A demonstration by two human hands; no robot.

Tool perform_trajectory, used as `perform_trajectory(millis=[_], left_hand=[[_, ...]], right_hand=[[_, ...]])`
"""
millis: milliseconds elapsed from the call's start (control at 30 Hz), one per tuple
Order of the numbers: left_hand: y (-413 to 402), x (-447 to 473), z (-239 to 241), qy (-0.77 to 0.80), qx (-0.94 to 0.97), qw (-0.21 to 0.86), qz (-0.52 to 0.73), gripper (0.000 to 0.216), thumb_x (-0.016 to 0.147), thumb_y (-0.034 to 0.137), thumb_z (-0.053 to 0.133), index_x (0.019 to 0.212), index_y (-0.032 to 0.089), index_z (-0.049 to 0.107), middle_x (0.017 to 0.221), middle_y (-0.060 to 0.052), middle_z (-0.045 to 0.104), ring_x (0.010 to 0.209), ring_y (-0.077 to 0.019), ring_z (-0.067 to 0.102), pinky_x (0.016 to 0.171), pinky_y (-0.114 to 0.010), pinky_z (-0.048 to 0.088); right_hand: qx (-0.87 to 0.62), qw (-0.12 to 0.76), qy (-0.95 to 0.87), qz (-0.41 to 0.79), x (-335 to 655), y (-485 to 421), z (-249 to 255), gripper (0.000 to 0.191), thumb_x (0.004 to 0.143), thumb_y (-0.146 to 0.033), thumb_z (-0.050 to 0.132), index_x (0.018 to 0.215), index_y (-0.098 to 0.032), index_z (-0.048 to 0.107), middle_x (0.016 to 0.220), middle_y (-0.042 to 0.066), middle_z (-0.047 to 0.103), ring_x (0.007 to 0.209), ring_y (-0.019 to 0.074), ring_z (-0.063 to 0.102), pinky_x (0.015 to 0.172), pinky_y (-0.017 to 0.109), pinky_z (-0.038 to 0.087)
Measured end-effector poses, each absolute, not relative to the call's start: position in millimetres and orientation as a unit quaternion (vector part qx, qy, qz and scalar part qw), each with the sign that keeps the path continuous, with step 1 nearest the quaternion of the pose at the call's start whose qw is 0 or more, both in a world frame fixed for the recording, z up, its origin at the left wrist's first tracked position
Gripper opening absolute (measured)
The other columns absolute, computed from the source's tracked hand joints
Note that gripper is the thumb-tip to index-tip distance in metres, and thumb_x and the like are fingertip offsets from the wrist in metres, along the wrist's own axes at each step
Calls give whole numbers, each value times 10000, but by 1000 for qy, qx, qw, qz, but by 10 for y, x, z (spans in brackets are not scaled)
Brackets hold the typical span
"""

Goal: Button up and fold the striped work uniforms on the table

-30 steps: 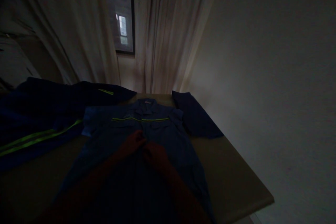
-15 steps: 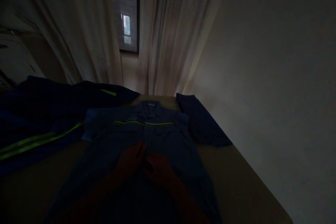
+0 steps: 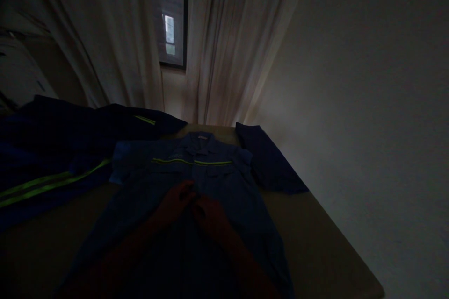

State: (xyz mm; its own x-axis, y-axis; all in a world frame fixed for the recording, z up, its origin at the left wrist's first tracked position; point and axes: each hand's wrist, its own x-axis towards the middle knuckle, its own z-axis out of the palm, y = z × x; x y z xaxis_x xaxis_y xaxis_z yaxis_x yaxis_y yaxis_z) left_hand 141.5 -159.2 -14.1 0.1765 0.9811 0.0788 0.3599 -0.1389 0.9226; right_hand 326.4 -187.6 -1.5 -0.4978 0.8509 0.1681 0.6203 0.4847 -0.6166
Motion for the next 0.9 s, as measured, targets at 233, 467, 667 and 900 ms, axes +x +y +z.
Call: perform_trajectory(millis=[233, 467, 667, 900], left_hand=[[-1517, 1373, -118, 499, 644, 447, 370, 472, 941, 481, 500, 1268, 158, 609, 880, -44, 750, 762, -200, 702, 701, -307, 544], [-1623, 1446, -225, 543, 739, 155, 367, 346, 962, 259, 407, 1184, 184, 661, 1263, -134, 683, 1195, -294, 619, 1052, -498, 474], [-1909, 1478, -453, 538, 796, -48, 273, 564, 968, 379, 465, 1432, 61, 504, 1523, -236, 483, 1427, -358, 440, 1170, -550, 362], [-2015, 1365, -523, 531, 809, -6, 253, 501, 972, 190, 353, 1446, 152, 511, 1510, -148, 528, 1402, -277, 483, 1171, -472, 375]], right_hand=[[-515, 299, -759, 263, 3242, -1832, -47, 55, 889, -265, 707, 880, -213, 690, 831, 14, 716, 763, 175, 663, 702, 280, 483], [-498, 394, -745, 204, 3264, -1846, -73, 299, 915, -247, 593, 1214, -230, 611, 1149, 80, 674, 1031, 224, 646, 917, 368, 523], [-527, 239, -795, 181, 3247, -1849, 158, 334, 966, -226, 491, 1264, -243, 639, 1212, 84, 712, 1109, 232, 669, 984, 362, 500], [-571, 141, -801, 107, 2982, -1565, 310, 237, 978, -222, 524, 1139, -266, 693, 1137, 58, 714, 995, 197, 682, 840, 278, 504]])
